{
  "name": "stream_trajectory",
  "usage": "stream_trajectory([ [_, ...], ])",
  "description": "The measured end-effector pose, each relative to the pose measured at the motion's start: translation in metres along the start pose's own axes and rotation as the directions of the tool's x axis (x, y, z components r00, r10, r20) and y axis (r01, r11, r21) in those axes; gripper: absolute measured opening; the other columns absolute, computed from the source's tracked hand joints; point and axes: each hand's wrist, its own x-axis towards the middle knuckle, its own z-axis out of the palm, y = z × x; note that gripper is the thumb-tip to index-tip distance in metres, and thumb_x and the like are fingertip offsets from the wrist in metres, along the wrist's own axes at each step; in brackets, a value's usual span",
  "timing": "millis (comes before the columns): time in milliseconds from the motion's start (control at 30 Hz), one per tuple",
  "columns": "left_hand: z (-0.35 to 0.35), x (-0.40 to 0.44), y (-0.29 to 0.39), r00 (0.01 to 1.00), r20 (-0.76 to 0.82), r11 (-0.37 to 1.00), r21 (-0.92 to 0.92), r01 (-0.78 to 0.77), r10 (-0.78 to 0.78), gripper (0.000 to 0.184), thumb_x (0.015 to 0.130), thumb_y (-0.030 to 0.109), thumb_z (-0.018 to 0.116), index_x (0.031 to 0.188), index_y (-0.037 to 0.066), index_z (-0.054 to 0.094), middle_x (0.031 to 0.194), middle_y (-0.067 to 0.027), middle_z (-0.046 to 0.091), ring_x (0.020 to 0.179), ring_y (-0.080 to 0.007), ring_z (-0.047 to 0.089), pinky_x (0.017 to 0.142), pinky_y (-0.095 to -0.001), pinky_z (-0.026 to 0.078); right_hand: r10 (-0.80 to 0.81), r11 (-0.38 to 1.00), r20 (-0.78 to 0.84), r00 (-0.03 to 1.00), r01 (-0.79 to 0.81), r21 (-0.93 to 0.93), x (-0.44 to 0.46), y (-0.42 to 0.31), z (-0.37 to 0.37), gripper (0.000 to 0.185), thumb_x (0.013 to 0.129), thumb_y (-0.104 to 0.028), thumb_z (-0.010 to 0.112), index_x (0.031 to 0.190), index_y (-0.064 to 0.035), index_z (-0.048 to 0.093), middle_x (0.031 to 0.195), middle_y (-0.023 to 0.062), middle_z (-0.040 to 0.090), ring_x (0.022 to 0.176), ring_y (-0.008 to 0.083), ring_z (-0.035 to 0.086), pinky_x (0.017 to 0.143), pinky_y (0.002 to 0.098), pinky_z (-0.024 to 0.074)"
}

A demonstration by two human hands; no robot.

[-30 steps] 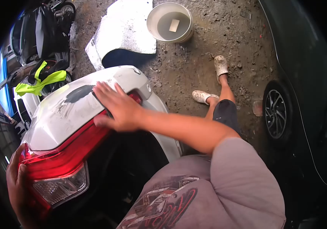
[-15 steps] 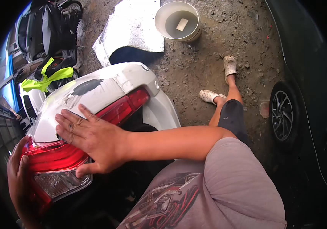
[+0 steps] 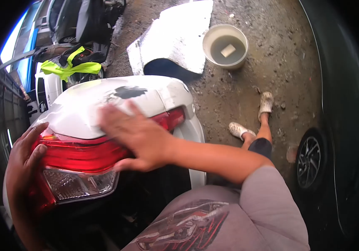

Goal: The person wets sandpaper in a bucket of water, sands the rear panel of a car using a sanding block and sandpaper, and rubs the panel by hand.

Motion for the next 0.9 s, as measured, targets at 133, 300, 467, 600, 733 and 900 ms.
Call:
stream_trajectory([
  [133,0.002,-0.001,-0.002,0.998,-0.043,0.998,0.047,-0.048,0.050,0.082,0.096,0.064,0.066,0.140,-0.006,0.068,0.137,-0.0296,0.069,0.130,-0.0476,0.065,0.115,-0.0496,0.046,0.330,0.941,-0.013,0.944,-0.328,0.085,-0.065,0.063,0.018,0.114,0.097,-0.084,0.050,0.176,-0.0089,0.017,0.181,0.0228,0.018,0.169,0.0366,0.015,0.133,0.0636,0.0090],
  [300,0.002,0.001,-0.006,0.996,-0.062,0.995,0.077,-0.062,0.067,0.086,0.095,0.069,0.065,0.139,-0.005,0.069,0.132,-0.0285,0.071,0.126,-0.0474,0.067,0.111,-0.0501,0.049,-0.079,0.995,-0.004,0.997,0.079,0.065,0.030,-0.002,-0.011,0.116,0.095,-0.085,0.054,0.174,-0.0044,0.025,0.179,0.0235,0.024,0.168,0.0394,0.016,0.132,0.0659,0.0089],
  [467,-0.005,0.000,0.002,1.000,0.025,0.998,0.057,0.000,-0.001,0.093,0.095,0.074,0.060,0.142,-0.006,0.066,0.144,-0.0330,0.065,0.139,-0.0490,0.060,0.119,-0.0496,0.043,-0.155,0.988,0.080,0.985,0.154,0.017,0.010,0.020,-0.017,0.112,0.096,-0.080,0.057,0.174,-0.0056,0.026,0.179,0.0211,0.026,0.169,0.0378,0.017,0.133,0.0634,0.0090],
  [600,-0.001,0.001,-0.009,1.000,0.030,0.997,0.080,0.006,-0.009,0.094,0.095,0.077,0.060,0.140,-0.005,0.068,0.140,-0.0315,0.068,0.134,-0.0496,0.063,0.117,-0.0502,0.045,-0.014,0.997,0.084,0.996,0.007,0.076,-0.037,0.055,-0.015,0.111,0.095,-0.078,0.061,0.174,-0.0071,0.028,0.180,0.0204,0.026,0.169,0.0385,0.016,0.134,0.0609,0.0074],
  [733,0.009,0.004,-0.017,0.992,-0.088,0.994,0.079,-0.079,0.085,0.084,0.096,0.068,0.066,0.134,-0.006,0.071,0.118,-0.0270,0.073,0.116,-0.0461,0.068,0.103,-0.0514,0.051,-0.128,0.989,0.081,0.988,0.121,0.086,0.042,0.018,-0.025,0.112,0.093,-0.079,0.062,0.173,-0.0079,0.030,0.180,0.0196,0.026,0.168,0.0393,0.017,0.134,0.0626,0.0069],
  [900,-0.003,0.005,-0.009,0.999,-0.008,0.996,0.076,-0.036,0.037,0.091,0.093,0.073,0.065,0.138,-0.005,0.068,0.135,-0.0302,0.070,0.129,-0.0502,0.065,0.113,-0.0518,0.048,-0.174,0.985,0.144,0.974,0.175,0.009,0.040,0.022,-0.020,0.113,0.094,-0.085,0.055,0.174,-0.0104,0.027,0.182,0.0198,0.019,0.169,0.0383,0.012,0.133,0.0636,0.0056],
])
